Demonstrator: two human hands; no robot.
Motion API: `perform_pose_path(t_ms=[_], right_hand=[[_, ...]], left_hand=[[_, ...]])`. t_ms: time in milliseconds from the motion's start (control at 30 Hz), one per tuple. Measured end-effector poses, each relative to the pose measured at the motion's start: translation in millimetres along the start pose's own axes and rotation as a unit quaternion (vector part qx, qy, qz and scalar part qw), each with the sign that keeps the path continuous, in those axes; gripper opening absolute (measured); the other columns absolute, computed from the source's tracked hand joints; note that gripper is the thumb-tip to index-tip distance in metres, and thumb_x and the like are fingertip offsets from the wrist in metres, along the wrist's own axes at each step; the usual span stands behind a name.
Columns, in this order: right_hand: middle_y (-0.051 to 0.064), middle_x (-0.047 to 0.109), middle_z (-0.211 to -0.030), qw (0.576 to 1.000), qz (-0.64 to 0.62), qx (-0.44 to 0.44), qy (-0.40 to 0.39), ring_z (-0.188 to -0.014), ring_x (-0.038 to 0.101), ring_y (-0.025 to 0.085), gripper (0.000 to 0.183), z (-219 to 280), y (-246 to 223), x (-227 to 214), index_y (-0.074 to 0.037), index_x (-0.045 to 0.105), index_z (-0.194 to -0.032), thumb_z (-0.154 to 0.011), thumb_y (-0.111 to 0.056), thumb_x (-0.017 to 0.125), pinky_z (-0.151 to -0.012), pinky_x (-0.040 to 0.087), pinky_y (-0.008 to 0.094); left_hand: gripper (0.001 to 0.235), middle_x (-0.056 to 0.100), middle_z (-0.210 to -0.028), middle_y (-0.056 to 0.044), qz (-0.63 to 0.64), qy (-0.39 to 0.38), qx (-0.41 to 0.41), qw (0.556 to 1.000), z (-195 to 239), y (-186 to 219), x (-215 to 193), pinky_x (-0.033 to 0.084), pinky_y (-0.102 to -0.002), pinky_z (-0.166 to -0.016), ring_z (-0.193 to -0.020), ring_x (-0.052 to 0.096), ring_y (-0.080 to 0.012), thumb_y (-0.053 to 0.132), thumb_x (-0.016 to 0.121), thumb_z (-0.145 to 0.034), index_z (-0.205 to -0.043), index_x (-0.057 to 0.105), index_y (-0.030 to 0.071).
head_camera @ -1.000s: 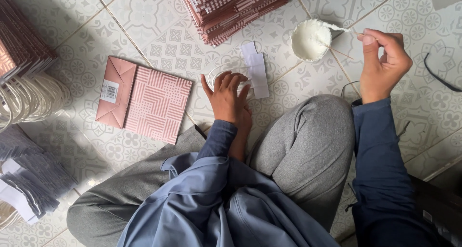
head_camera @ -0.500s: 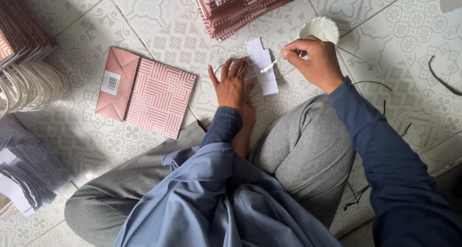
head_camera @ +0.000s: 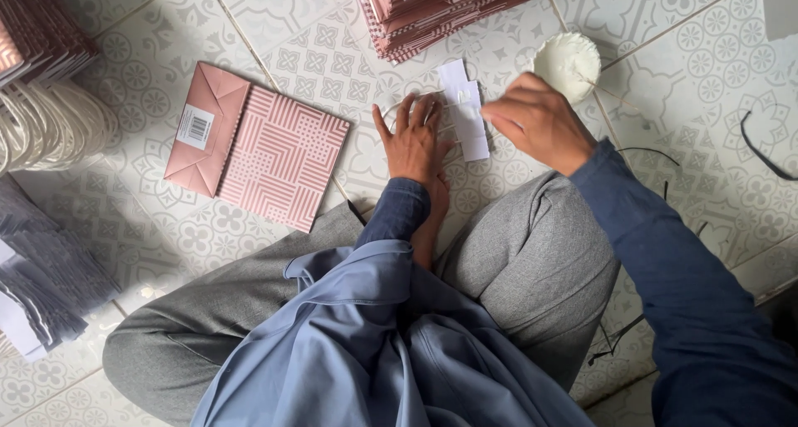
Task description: The person sits on the floor and assembles paper bags by applying glue to white paper strips and attaching them to the handles of patterned bags. They repeatedly pick up bags, apply adhesive, and press the strips into place.
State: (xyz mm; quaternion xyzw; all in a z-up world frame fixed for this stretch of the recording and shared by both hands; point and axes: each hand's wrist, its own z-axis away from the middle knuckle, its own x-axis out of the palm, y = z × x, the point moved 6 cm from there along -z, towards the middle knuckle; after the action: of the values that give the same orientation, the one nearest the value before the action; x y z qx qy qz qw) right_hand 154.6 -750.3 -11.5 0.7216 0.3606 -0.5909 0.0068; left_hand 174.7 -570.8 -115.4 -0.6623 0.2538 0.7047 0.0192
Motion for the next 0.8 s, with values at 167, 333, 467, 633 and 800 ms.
perform_pose_path(t_ms=[167,333,467,633,800], right_hand=[[0.012,0.073,-0.085,0.997,-0.044,0.022,-0.051,-0.092,0.068,0.030,0.017,-3,-37,-29,-0.011,0.078,-0.107,-0.097,0.001,0.072,-0.082,0.058,0.041],[0.009,0.073,-0.083,0.999,-0.024,0.037,-0.012,-0.091,0.069,0.030,0.014,-9,7,-3,-0.011,0.079,-0.104,-0.095,-0.001,0.076,-0.081,0.057,0.042],[0.010,0.077,-0.096,0.999,0.035,0.026,0.008,-0.086,0.059,0.024,0.004,-37,10,-16,-0.001,0.077,-0.107,-0.105,-0.004,0.075,-0.073,0.050,0.037],[0.012,0.074,-0.090,0.997,0.056,-0.020,0.056,-0.092,0.059,0.030,0.003,-45,-1,-23,0.002,0.080,-0.108,-0.106,0.000,0.078,-0.071,0.049,0.041],[0.010,0.067,-0.083,0.996,0.032,-0.086,-0.013,-0.088,0.055,0.027,0.014,-43,-26,-18,0.001,0.076,-0.107,-0.096,0.006,0.083,-0.067,0.049,0.036]], left_hand=[[0.075,0.051,-0.144,0.003,0.006,0.000,-0.008,1.000,0,1,-2,-0.001,-0.078,-0.120,-0.147,0.034,-0.0264,0.045,0.088,-0.073,-0.139,0.060,0.022],[0.077,0.051,-0.144,0.003,0.010,-0.002,-0.007,1.000,0,0,-1,-0.001,-0.077,-0.121,-0.147,0.033,-0.0260,0.040,0.090,-0.072,-0.140,0.059,0.021],[0.075,0.049,-0.149,0.009,-0.018,0.005,-0.001,1.000,-1,-1,1,0.004,-0.076,-0.119,-0.148,0.033,-0.0206,0.053,0.084,-0.074,-0.140,0.061,0.027],[0.078,0.049,-0.149,0.010,-0.012,0.014,0.005,1.000,0,0,2,0.005,-0.076,-0.119,-0.147,0.033,-0.0205,0.050,0.087,-0.071,-0.140,0.061,0.027],[0.076,0.048,-0.148,0.010,-0.025,0.011,0.001,1.000,0,-2,3,0.006,-0.077,-0.118,-0.147,0.033,-0.0206,0.050,0.086,-0.072,-0.140,0.060,0.028]])
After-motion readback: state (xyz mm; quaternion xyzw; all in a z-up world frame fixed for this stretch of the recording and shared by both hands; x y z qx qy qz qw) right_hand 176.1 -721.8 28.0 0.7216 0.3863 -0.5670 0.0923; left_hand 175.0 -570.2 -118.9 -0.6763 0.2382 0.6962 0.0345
